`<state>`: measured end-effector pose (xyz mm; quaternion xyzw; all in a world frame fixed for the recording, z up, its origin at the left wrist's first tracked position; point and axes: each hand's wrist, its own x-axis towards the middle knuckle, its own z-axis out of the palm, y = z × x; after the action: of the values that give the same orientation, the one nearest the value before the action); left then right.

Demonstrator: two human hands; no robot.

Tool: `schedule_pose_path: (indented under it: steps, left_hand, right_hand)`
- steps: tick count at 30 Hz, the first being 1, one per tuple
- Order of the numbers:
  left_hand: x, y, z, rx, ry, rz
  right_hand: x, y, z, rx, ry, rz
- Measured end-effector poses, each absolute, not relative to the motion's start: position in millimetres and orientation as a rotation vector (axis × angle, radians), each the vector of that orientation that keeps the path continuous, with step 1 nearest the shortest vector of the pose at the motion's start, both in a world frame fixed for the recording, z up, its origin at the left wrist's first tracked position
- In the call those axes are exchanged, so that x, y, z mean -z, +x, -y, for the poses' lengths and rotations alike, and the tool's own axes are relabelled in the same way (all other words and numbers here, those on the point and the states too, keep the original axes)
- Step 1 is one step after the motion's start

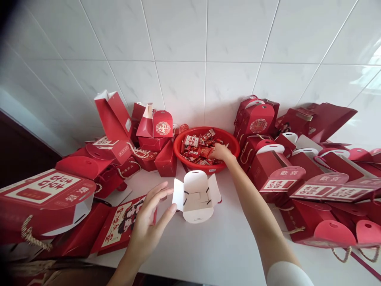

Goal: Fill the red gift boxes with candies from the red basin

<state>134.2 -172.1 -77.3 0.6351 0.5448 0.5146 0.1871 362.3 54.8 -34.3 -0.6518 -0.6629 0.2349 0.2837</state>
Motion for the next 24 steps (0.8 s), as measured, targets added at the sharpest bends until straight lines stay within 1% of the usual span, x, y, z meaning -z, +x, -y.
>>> schedule_pose_path:
  steps: [5, 9, 13, 16, 20, 24]
  left_hand:
    - [61, 124, 160, -1.499, 1.709, -1.475]
    - [36, 124, 128, -1.533, 1.680, -1.349]
    - [12, 137, 70, -1.401, 1.773, -1.325]
    - [3, 152, 24, -1.145, 1.945, -1.393]
    - [1, 170, -20, -0.550, 2.292, -1.483]
    - [8, 175, -44, -0.239, 2.384, -1.395]
  right_hand:
    - [52, 366, -65, -0.785, -1.637, 1.674]
    - [51, 376, -53, -0.873, -1.367, 1.465]
    - [47, 380, -33, -1.021, -1.093, 1.221]
    - [45, 381, -19, -1.109, -0.936, 1.088]
    - [45, 384, -9, -1.174, -0.813, 0.955]
    - [47, 395, -8, -1.208, -0.748, 0.850]
